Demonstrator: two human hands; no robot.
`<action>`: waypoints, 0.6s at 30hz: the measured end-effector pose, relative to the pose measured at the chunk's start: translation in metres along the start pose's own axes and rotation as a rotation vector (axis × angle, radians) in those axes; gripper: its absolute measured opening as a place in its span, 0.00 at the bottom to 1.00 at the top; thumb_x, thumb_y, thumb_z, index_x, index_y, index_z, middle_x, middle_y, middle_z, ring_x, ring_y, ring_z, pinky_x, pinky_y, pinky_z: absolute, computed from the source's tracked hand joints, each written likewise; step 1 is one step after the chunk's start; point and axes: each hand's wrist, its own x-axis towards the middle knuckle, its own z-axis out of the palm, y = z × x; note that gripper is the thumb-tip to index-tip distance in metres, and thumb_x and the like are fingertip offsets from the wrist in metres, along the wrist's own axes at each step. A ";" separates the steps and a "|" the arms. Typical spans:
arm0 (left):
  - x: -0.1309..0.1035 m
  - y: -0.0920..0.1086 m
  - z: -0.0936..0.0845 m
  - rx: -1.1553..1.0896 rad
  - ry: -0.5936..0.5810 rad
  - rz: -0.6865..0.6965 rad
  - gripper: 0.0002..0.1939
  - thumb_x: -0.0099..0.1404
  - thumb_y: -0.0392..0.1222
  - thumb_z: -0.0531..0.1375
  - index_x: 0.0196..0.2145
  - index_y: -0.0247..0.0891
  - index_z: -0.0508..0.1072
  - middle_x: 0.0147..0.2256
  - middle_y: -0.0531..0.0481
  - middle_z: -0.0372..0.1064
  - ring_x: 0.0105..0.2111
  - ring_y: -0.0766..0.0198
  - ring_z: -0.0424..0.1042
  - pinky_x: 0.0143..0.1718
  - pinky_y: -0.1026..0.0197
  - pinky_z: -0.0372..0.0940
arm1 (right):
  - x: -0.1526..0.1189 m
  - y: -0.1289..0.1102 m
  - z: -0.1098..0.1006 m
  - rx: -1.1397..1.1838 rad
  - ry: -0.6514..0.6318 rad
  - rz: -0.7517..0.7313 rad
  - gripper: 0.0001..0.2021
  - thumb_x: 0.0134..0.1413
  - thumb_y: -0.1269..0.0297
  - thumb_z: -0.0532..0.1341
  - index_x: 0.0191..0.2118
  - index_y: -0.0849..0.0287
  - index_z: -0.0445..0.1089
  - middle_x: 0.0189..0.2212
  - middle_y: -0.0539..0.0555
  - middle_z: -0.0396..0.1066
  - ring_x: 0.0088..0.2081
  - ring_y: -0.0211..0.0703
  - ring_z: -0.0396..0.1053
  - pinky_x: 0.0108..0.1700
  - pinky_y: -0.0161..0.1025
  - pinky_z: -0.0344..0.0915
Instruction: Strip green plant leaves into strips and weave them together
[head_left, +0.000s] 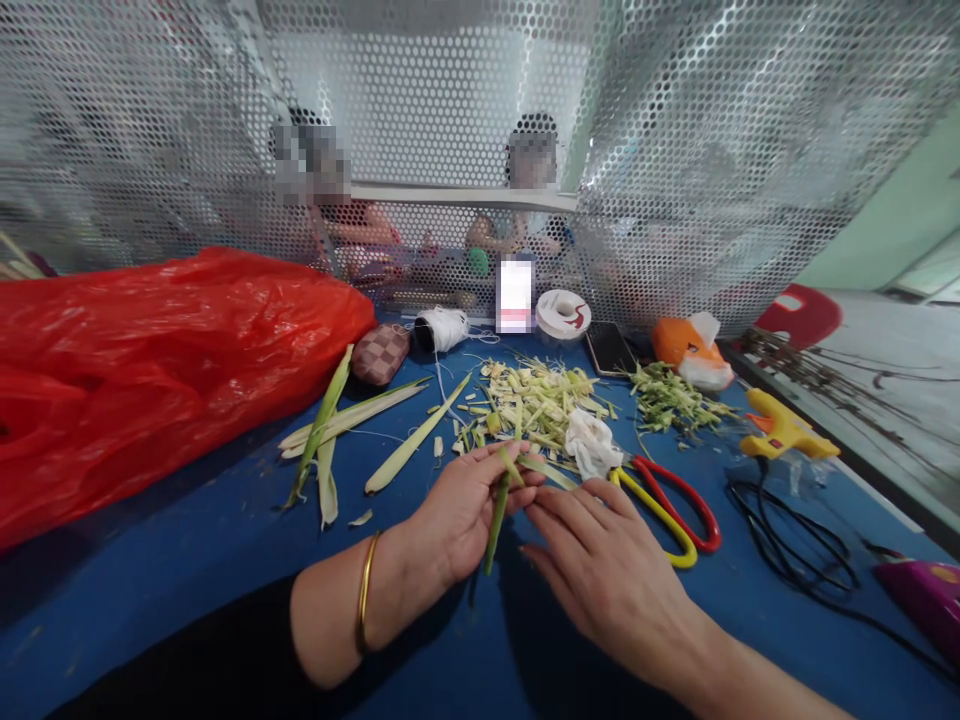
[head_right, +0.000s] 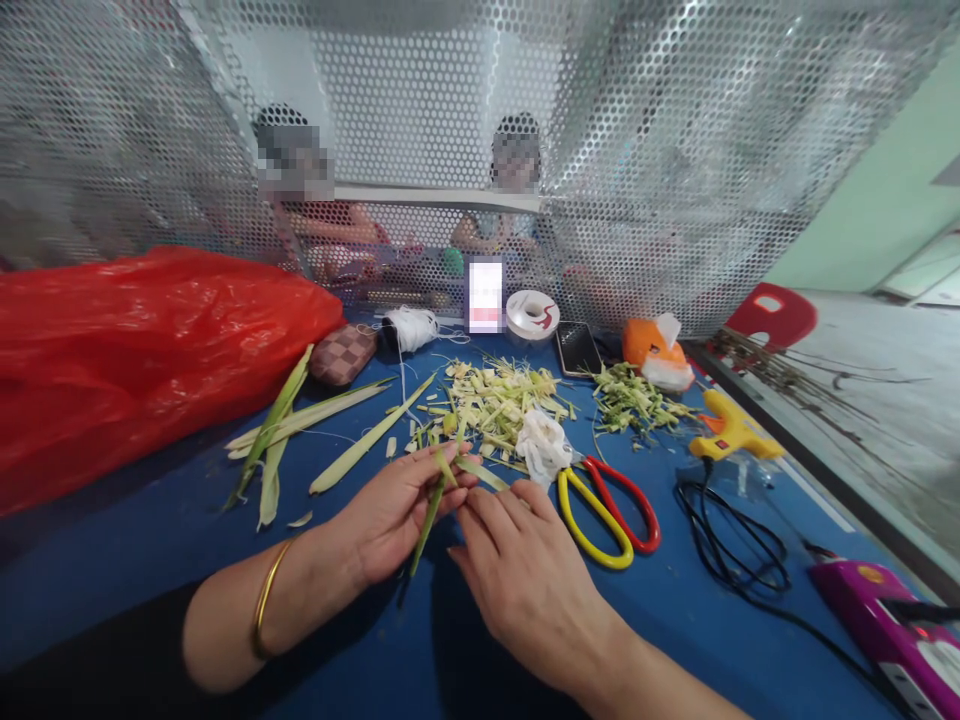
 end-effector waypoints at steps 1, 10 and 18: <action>0.000 0.000 0.000 0.003 0.005 0.004 0.04 0.64 0.32 0.59 0.31 0.30 0.74 0.27 0.47 0.72 0.26 0.69 0.73 0.28 0.69 0.68 | 0.000 0.000 0.000 -0.013 -0.001 -0.008 0.09 0.63 0.67 0.54 0.39 0.63 0.71 0.37 0.57 0.75 0.35 0.47 0.69 0.46 0.47 0.57; -0.003 -0.012 0.002 0.022 0.031 0.030 0.03 0.58 0.34 0.64 0.30 0.31 0.73 0.26 0.48 0.73 0.24 0.69 0.71 0.28 0.69 0.65 | -0.002 -0.004 0.003 -0.014 0.101 -0.237 0.14 0.62 0.75 0.49 0.41 0.62 0.73 0.39 0.57 0.75 0.43 0.46 0.69 0.55 0.48 0.56; -0.007 -0.024 0.001 0.123 -0.008 0.095 0.11 0.50 0.39 0.70 0.30 0.32 0.75 0.26 0.49 0.74 0.26 0.68 0.71 0.28 0.70 0.64 | 0.001 -0.005 0.001 0.191 0.229 -0.072 0.09 0.58 0.75 0.55 0.39 0.60 0.71 0.33 0.54 0.76 0.36 0.43 0.72 0.53 0.46 0.57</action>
